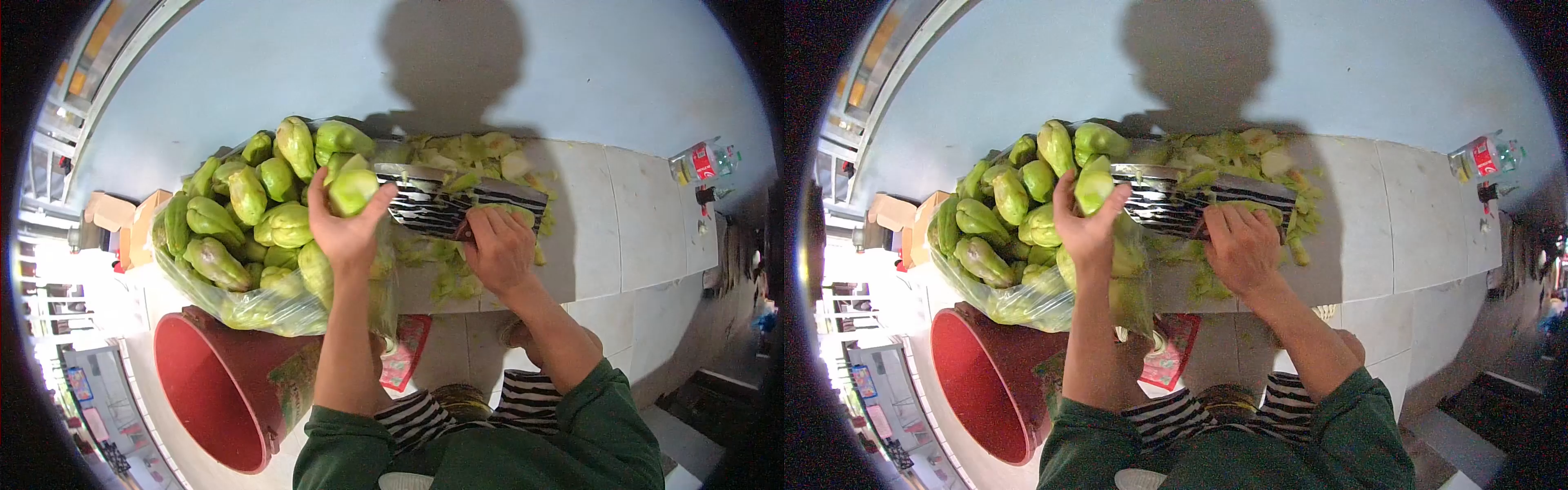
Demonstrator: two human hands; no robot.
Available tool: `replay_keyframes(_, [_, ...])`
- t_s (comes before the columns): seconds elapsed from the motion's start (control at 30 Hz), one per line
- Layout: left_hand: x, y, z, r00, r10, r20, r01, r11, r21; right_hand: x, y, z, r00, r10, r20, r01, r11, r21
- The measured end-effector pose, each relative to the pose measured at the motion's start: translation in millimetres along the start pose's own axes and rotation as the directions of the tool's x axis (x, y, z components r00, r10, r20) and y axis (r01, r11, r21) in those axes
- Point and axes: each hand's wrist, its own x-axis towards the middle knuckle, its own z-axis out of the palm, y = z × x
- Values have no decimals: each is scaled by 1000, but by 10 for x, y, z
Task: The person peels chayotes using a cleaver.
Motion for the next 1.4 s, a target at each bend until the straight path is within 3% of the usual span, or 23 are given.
replay_keyframes(0.1, [117,-58,-151,991,-22,-135,47,981,188,-22,39,5,999,40,21,-40,999,-12])
replay_keyframes(0.2, [101,-13,-192,990,-64,-125,75,994,80,24,46,-41,990,132,49,-136,988,78])
replay_keyframes(0.33, [39,-107,-171,1000,12,-25,-7,980,199,23,74,6,980,191,49,-194,979,62])
replay_keyframes(0.47, [-31,-194,-94,999,-29,34,24,991,132,19,49,32,991,129,44,-133,987,89])
replay_keyframes(0.53, [23,-240,-120,976,-217,36,218,975,-42,16,20,47,982,177,63,-184,973,140])
replay_keyframes(0.6, [-34,-146,-90,982,-172,73,171,985,9,28,18,50,971,223,83,-235,954,186])
replay_keyframes(0.67, [-34,-121,-90,986,-129,107,123,991,61,58,25,47,983,184,-3,-176,946,271])
replay_keyframes(0.73, [38,-191,-147,948,-319,8,318,945,-76,65,25,-6,974,220,45,-222,911,348])
replay_keyframes(0.77, [58,-207,-173,948,-318,9,318,945,-76,66,28,-28,963,253,96,-270,868,417])
replay_keyframes(0.83, [82,-180,-197,898,-428,97,430,814,-391,67,26,-29,949,308,73,-298,795,528])
replay_keyframes(0.87, [76,-162,-202,899,-428,97,430,814,-391,69,24,-29,931,362,57,-314,709,631])
replay_keyframes(0.93, [50,-122,-221,801,-559,212,582,645,-496,-3,97,91,906,416,82,-358,645,675])
replay_keyframes(0.97, [42,-109,-232,801,-559,212,581,645,-496,-30,121,134,876,468,112,-399,574,715])
replay_keyframes(1.07, [22,-65,-217,844,-472,255,537,728,-427,31,81,37,873,472,124,-437,643,629])
replay_keyframes(1.13, [-24,-7,-132,910,-373,183,413,857,-308,74,60,-1,890,450,75,-402,695,596])
replay_keyframes(1.27, [-12,-10,-127,908,-375,187,416,861,-293,117,59,-1,940,333,-79,-262,848,461])
replay_keyframes(1.3, [-18,-55,-132,940,-270,210,304,940,-154,129,61,-6,939,336,-81,-263,848,460])
replay_keyframes(1.33, [-29,-83,-134,954,-166,248,175,984,-15,147,67,-16,949,302,-94,-265,921,287])
replay_keyframes(1.37, [-50,-92,-141,953,-166,253,176,984,-16,160,81,-26,958,268,-100,-258,961,103])
replay_keyframes(1.4, [-76,-49,-132,952,-47,302,-31,968,247,161,122,-18,957,272,-102,-262,960,99])
